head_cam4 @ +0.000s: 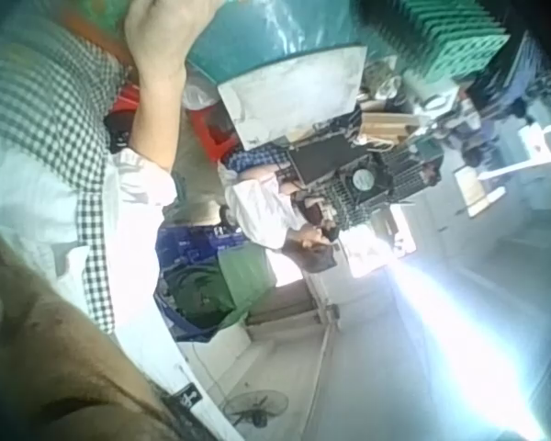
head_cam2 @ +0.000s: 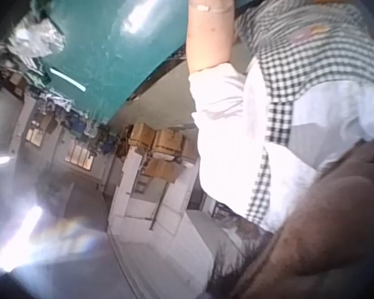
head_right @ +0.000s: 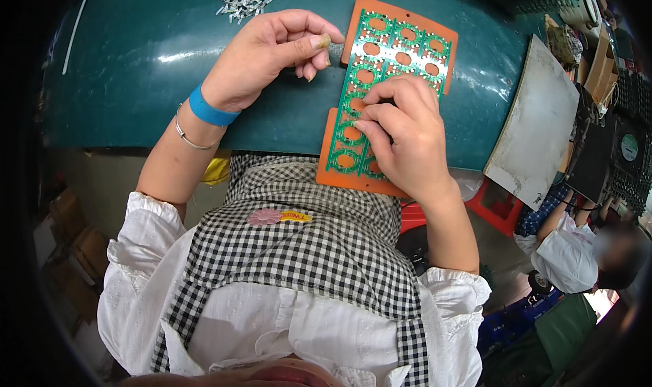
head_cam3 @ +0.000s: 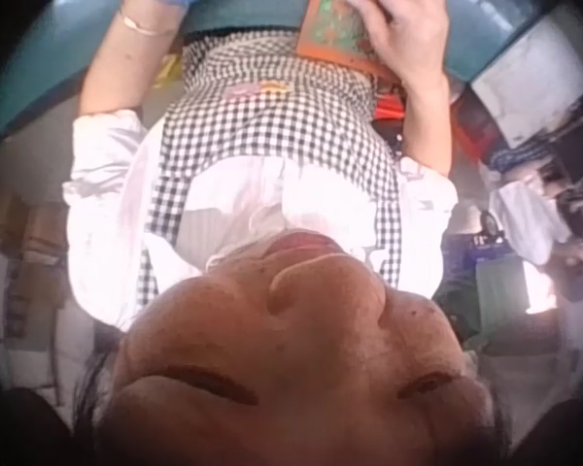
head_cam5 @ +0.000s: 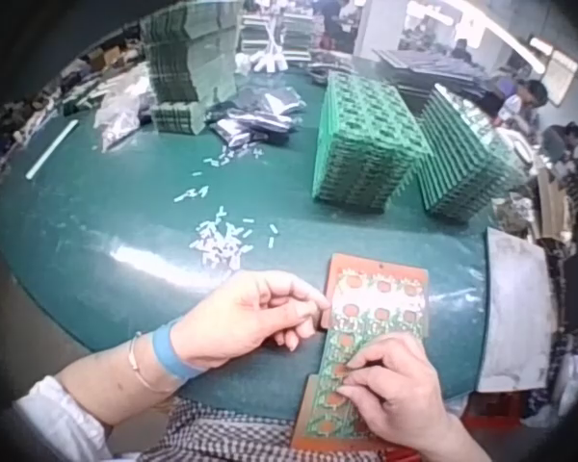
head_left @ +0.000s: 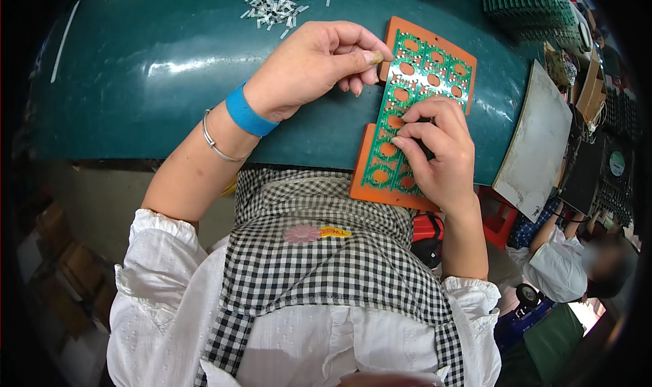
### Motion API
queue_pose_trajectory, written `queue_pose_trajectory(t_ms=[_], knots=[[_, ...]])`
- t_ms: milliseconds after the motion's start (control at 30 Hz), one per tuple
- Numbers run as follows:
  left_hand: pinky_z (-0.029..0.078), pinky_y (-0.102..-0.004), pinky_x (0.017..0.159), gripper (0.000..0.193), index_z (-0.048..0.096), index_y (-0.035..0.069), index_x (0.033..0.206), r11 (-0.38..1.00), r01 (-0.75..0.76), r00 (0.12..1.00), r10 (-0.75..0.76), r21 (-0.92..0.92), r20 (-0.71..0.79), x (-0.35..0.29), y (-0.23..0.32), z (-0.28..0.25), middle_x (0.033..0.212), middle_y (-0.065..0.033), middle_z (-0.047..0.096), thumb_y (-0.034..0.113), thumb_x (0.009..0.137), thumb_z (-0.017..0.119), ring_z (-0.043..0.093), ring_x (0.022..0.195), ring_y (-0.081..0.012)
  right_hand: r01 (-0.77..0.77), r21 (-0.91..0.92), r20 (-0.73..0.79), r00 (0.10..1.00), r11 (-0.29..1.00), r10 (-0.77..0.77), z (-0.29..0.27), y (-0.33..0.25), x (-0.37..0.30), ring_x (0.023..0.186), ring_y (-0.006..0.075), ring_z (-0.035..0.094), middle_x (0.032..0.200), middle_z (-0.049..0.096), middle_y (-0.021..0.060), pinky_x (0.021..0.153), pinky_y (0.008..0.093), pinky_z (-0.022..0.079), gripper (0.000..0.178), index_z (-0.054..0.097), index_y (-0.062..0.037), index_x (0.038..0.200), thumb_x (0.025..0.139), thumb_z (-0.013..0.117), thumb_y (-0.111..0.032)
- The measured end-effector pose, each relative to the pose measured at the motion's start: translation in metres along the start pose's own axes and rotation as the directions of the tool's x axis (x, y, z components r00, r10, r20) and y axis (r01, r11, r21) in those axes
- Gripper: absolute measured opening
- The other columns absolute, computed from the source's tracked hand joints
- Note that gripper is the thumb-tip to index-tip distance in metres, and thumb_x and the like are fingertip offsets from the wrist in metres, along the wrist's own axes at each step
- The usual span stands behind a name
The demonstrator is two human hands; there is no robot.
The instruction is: The person picks up small electronic pins from a table and inserts them by hand into predefined slots on a green printed circuit board template.
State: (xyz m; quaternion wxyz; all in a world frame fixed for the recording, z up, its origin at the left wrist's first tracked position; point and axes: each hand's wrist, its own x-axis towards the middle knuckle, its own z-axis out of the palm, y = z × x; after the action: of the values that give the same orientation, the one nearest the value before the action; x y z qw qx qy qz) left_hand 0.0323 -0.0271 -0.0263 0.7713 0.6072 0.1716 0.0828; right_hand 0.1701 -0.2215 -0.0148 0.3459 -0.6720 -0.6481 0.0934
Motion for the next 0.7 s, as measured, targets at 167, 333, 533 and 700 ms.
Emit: queue_pose_trajectory(t_ms=[167, 333, 533, 700], knots=[[0.047, -0.0193, 0.065, 0.017, 0.063, 0.002, 0.106, 0.999, -0.004, 1.000, 0.004, -0.035, -0.010, 0.0014, -0.0033, -0.0007, 0.084, -0.0023, 0.065, 0.015, 0.099, 0.054, 0.058, 0.070, -0.0060, 0.021, -0.056, -0.017, 1.000, 0.998, -0.022, 0.0019, -0.0042, 0.0005, 0.083, 0.0242, 0.058, 0.086, 0.060, 0.0052, 0.076, 0.0355, 0.044, 0.016, 0.062, -0.0033, 0.076, 0.067, 0.075, 0.000], [0.047, -0.0189, 0.065, 0.013, 0.062, 0.003, 0.100, 0.998, -0.010, 0.999, 0.008, -0.058, -0.045, 0.0005, -0.0020, 0.0040, 0.086, -0.0037, 0.066, 0.014, 0.099, 0.055, 0.058, 0.070, -0.0058, -0.002, -0.065, -0.030, 1.000, 0.998, 0.000, 0.0038, -0.0072, -0.0003, 0.081, 0.0241, 0.058, 0.084, 0.060, 0.0051, 0.075, 0.0347, 0.043, 0.016, 0.061, -0.0037, 0.075, 0.068, 0.075, 0.000], [0.049, -0.0196, 0.067, 0.010, 0.062, 0.002, 0.098, 0.997, -0.025, 0.999, 0.028, 0.071, -0.032, 0.0022, -0.0046, -0.0019, 0.094, -0.0070, 0.068, 0.012, 0.094, 0.062, 0.059, 0.073, -0.0063, -0.018, -0.071, -0.040, 0.999, 0.997, 0.015, 0.0029, -0.0062, 0.0010, 0.081, 0.0239, 0.059, 0.084, 0.060, 0.0046, 0.075, 0.0347, 0.043, 0.016, 0.061, -0.0039, 0.074, 0.068, 0.075, 0.000], [0.049, -0.0189, 0.064, 0.011, 0.063, 0.001, 0.099, 1.000, 0.004, 0.996, -0.006, -0.025, -0.091, 0.0012, -0.0002, 0.0011, 0.091, -0.0067, 0.070, 0.008, 0.091, 0.064, 0.061, 0.071, -0.0072, 0.057, -0.047, 0.033, 0.998, 0.997, -0.055, -0.0028, -0.0018, 0.0010, 0.083, 0.0231, 0.060, 0.086, 0.062, 0.0031, 0.075, 0.0355, 0.044, 0.018, 0.064, -0.0053, 0.076, 0.065, 0.078, -0.005]])
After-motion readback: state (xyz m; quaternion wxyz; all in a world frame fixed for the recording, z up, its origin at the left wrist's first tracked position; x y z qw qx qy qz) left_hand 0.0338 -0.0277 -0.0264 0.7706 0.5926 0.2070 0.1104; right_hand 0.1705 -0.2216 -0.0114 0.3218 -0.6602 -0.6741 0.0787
